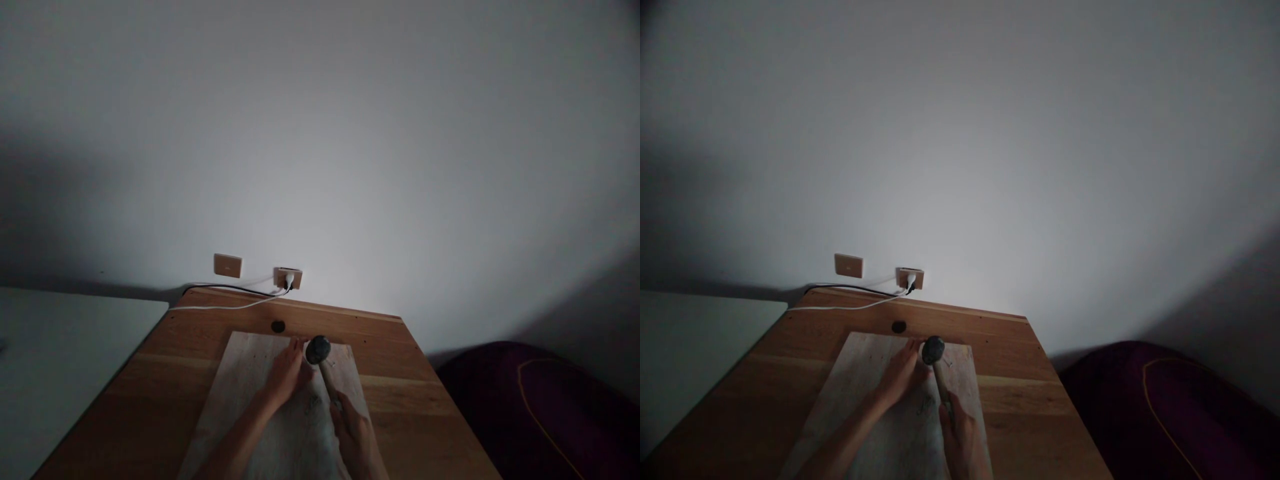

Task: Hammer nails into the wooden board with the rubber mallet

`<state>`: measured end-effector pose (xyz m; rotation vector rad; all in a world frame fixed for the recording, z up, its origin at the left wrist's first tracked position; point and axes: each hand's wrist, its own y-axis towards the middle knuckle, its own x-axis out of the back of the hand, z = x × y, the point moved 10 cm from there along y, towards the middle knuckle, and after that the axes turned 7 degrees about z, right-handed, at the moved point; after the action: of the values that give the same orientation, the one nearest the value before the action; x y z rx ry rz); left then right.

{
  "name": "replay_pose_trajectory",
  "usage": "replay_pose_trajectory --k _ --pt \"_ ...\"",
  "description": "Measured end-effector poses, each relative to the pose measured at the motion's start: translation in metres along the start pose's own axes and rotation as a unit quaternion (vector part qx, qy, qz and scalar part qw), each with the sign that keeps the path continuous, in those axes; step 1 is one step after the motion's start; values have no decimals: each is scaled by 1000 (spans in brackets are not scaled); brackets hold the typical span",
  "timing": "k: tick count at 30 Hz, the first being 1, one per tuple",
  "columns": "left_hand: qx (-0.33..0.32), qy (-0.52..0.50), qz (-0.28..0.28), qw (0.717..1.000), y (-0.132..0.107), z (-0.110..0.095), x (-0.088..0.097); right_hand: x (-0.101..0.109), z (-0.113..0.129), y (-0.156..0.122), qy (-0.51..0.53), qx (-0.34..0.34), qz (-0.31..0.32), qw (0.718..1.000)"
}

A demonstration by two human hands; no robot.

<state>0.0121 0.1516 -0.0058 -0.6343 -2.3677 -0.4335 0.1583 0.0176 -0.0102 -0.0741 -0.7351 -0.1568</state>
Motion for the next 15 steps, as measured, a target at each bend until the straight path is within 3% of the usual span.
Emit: replay_pose_trajectory --k 3,6,10,15 --pt "13 15 5 1000 0 0 2 -7 1 0 17 -17 28 999" --pt "10 22 15 1000 0 -1 0 -1 -3 -6 44 -37 -8 998" --pt "16 33 17 999 3 2 -4 6 -31 -25 67 -88 -30 993" --pt "26 55 14 998 7 6 -8 10 -62 -49 20 -112 -34 993"
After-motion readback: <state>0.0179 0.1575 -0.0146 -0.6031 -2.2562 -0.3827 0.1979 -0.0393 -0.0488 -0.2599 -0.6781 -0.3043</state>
